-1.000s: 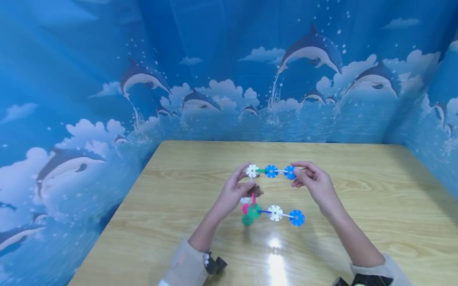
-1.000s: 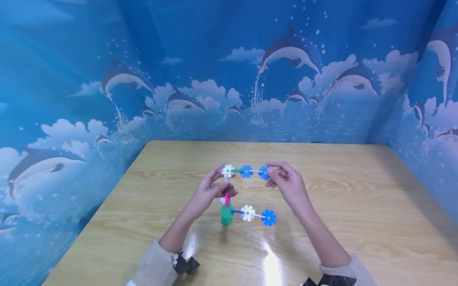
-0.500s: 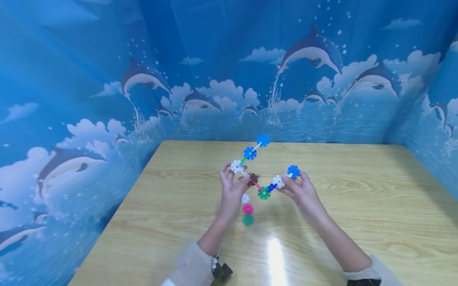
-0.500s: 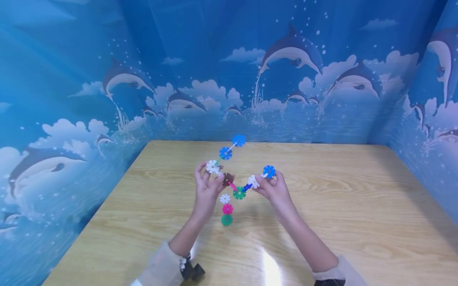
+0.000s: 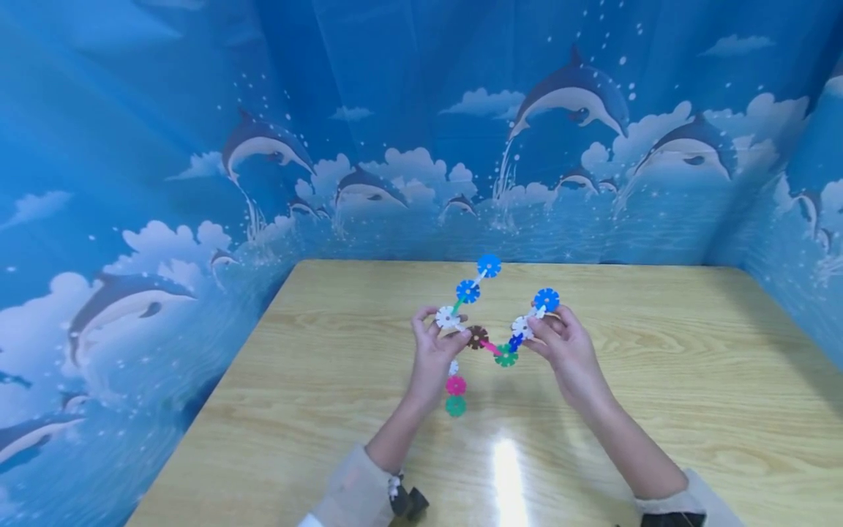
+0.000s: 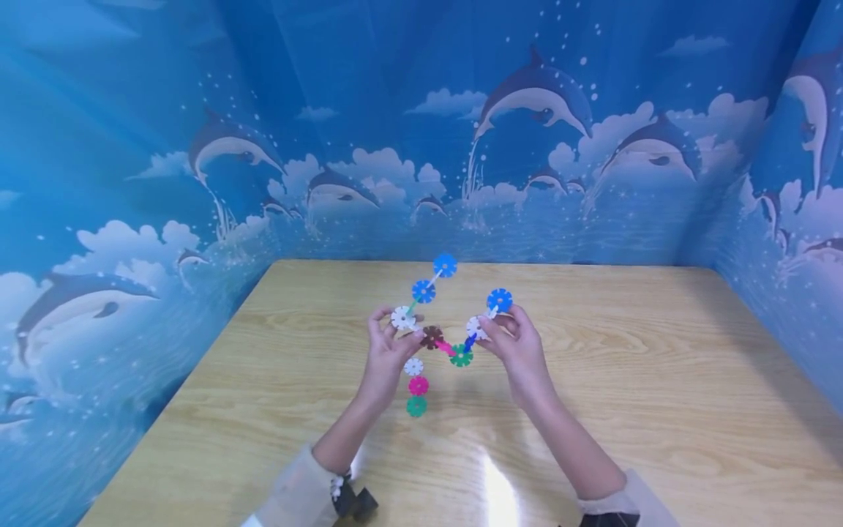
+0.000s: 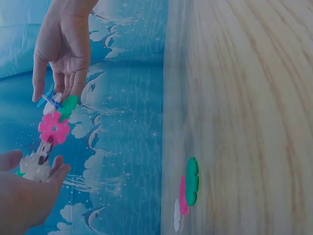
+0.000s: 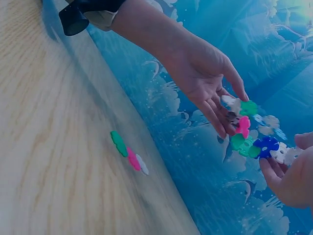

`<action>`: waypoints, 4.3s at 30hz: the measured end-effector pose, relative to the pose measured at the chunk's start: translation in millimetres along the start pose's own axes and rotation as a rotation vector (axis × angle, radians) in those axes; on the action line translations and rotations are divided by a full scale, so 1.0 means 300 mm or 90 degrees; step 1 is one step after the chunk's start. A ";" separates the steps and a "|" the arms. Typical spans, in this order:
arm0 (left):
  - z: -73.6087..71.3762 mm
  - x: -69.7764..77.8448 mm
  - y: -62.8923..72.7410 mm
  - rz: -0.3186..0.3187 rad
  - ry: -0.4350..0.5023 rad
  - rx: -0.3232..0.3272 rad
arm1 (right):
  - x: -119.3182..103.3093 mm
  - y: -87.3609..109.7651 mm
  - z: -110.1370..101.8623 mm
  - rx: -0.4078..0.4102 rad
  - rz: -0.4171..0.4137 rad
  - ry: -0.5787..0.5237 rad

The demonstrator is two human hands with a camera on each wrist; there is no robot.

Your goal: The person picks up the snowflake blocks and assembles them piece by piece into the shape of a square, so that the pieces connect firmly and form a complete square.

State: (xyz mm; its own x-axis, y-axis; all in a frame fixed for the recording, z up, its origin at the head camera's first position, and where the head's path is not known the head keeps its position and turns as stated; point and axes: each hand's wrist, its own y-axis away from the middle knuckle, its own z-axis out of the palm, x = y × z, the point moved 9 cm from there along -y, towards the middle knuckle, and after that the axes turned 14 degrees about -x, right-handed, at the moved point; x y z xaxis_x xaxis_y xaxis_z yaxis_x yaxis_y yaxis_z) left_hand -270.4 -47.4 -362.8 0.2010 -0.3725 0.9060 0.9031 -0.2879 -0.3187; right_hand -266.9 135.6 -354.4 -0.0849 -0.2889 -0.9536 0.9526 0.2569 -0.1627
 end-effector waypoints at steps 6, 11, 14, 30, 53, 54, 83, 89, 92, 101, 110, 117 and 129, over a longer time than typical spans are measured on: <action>-0.008 -0.014 -0.007 -0.039 -0.013 -0.017 | -0.032 -0.001 -0.024 -0.004 0.010 0.076; -0.022 -0.032 -0.018 -0.101 -0.050 -0.030 | -0.051 -0.004 -0.031 -0.025 0.034 0.131; -0.028 -0.038 -0.016 -0.133 -0.085 -0.040 | -0.053 -0.005 -0.031 -0.038 0.054 0.150; -0.056 -0.034 -0.014 -0.170 -0.151 -0.034 | -0.032 -0.007 -0.010 -0.107 0.097 0.219; -0.063 -0.012 -0.019 -0.148 -0.149 -0.019 | -0.011 -0.012 -0.019 -0.117 0.126 0.253; -0.064 -0.008 -0.020 -0.143 -0.141 -0.018 | -0.010 -0.013 -0.019 -0.118 0.125 0.253; -0.139 0.080 -0.021 -0.032 -0.053 0.063 | 0.178 -0.058 -0.039 -0.092 0.108 0.283; -0.143 0.093 -0.020 -0.020 -0.043 0.067 | 0.303 -0.041 0.065 -0.160 0.083 0.385; -0.141 0.096 -0.019 -0.018 -0.042 0.065 | 0.332 -0.035 0.102 -0.190 0.054 0.432; -0.135 0.092 -0.017 -0.019 -0.052 0.061 | 0.377 -0.056 0.146 -0.190 0.051 0.604; -0.135 0.084 -0.021 -0.022 -0.049 0.050 | 0.378 -0.057 0.178 -0.185 0.049 0.702; -0.138 0.086 -0.020 -0.023 -0.046 0.052 | 0.387 -0.065 0.151 -0.161 0.087 0.625; -0.132 0.086 -0.019 -0.024 -0.021 0.051 | 0.327 -0.104 0.020 -0.093 0.128 0.446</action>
State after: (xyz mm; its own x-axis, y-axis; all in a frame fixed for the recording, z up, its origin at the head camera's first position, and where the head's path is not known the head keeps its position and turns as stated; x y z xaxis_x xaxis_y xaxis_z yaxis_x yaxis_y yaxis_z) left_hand -285.4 -90.1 -348.6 0.1778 -0.3329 0.9260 0.9376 -0.2285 -0.2622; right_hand -303.1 93.8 -441.3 -0.1257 0.4206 -0.8985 0.9251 0.3768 0.0469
